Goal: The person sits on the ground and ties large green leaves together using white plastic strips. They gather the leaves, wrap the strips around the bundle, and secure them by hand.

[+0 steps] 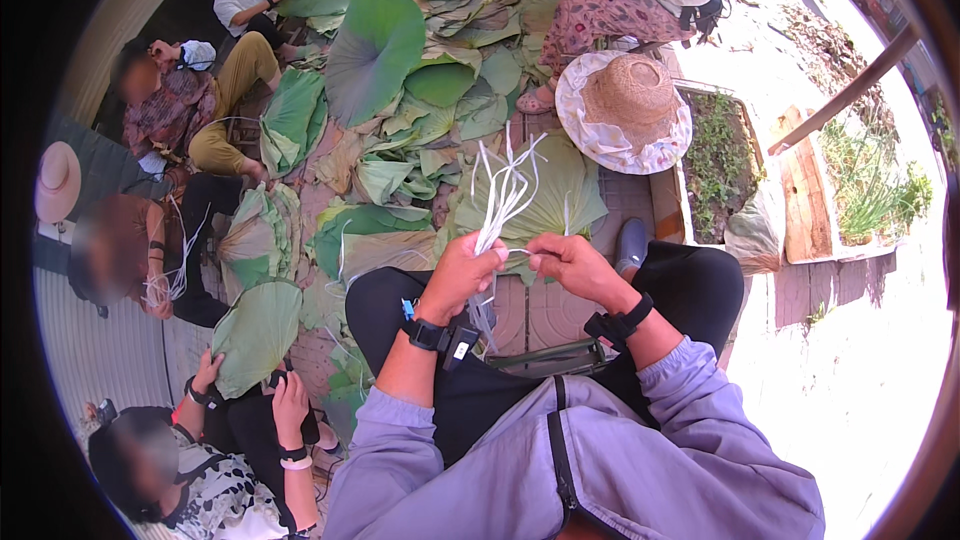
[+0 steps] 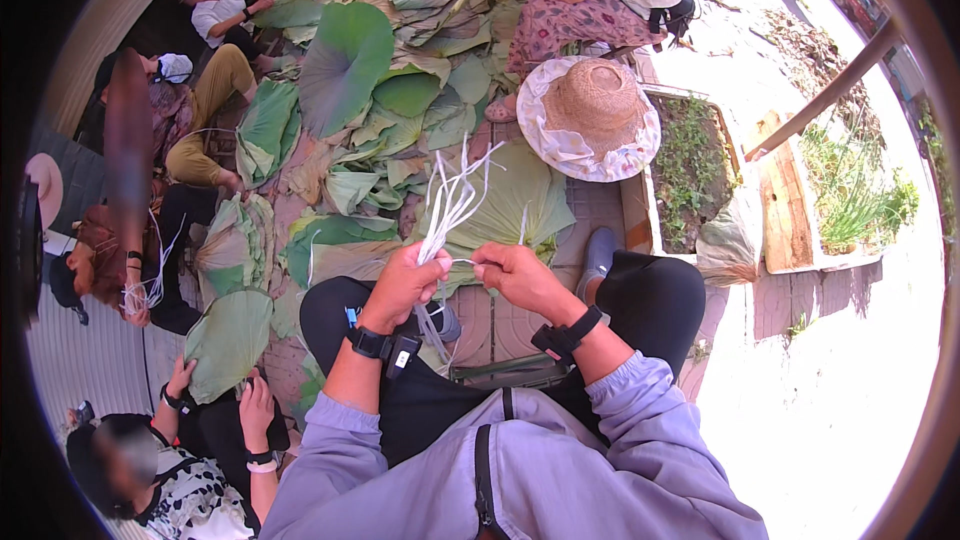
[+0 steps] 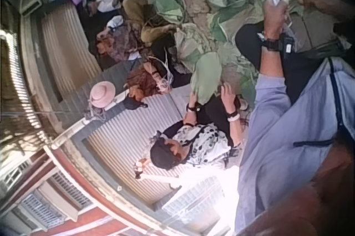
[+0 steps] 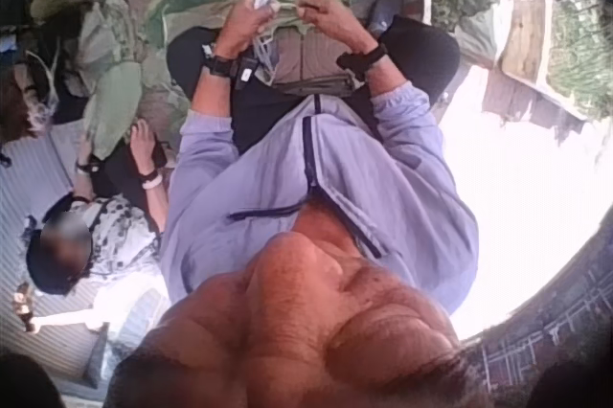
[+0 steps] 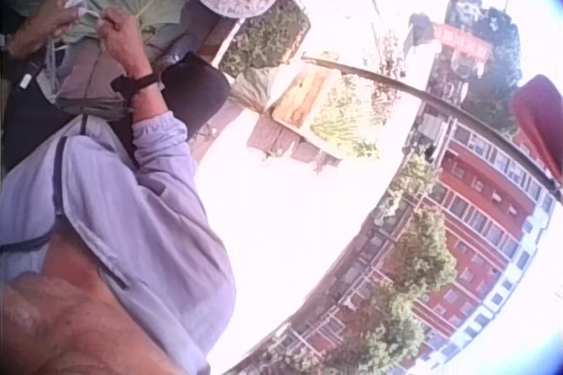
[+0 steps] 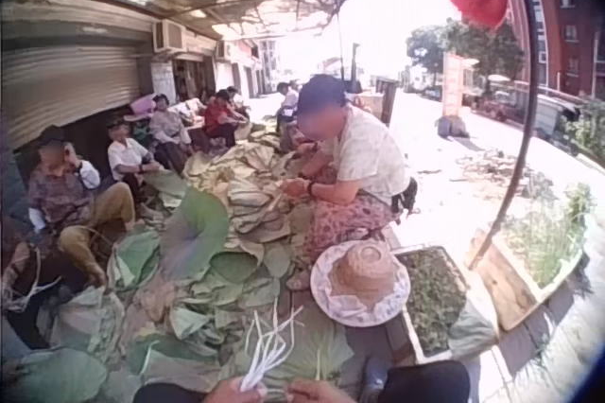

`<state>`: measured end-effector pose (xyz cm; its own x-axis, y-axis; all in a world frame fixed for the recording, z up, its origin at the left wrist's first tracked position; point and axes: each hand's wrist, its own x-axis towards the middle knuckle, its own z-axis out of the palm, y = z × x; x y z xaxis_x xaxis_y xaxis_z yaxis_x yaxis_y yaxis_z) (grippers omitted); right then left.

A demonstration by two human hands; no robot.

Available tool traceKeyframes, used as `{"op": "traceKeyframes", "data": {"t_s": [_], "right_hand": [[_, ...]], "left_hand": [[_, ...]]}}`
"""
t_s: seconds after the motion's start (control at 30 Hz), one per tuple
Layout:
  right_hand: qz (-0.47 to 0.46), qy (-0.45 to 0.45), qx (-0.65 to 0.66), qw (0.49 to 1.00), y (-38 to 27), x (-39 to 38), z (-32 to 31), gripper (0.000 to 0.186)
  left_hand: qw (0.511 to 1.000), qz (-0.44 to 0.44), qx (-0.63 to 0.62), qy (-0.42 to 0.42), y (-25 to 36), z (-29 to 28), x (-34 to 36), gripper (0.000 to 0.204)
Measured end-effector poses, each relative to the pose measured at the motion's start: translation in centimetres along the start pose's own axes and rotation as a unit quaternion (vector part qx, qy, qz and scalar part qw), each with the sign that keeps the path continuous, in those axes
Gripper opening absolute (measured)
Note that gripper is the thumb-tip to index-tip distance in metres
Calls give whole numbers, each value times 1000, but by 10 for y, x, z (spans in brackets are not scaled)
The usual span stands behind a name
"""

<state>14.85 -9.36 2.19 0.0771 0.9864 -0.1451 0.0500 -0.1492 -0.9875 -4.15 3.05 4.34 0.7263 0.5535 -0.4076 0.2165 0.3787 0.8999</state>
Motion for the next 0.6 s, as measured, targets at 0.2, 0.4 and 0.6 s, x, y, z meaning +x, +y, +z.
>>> {"op": "traceKeyframes", "data": {"t_s": [0.2,0.4,0.6], "right_hand": [[-33,3,9,999,14,2,2,11],[-25,34,-75,996,29,6,-2,14],[-18,80,-282,956,44,10,-5,22]], "left_hand": [[1000,-2,0,12,-6,0,1,13],[997,30,7,73,-7,-2,4,20],[995,66,16,73,-8,1,5,22]]}}
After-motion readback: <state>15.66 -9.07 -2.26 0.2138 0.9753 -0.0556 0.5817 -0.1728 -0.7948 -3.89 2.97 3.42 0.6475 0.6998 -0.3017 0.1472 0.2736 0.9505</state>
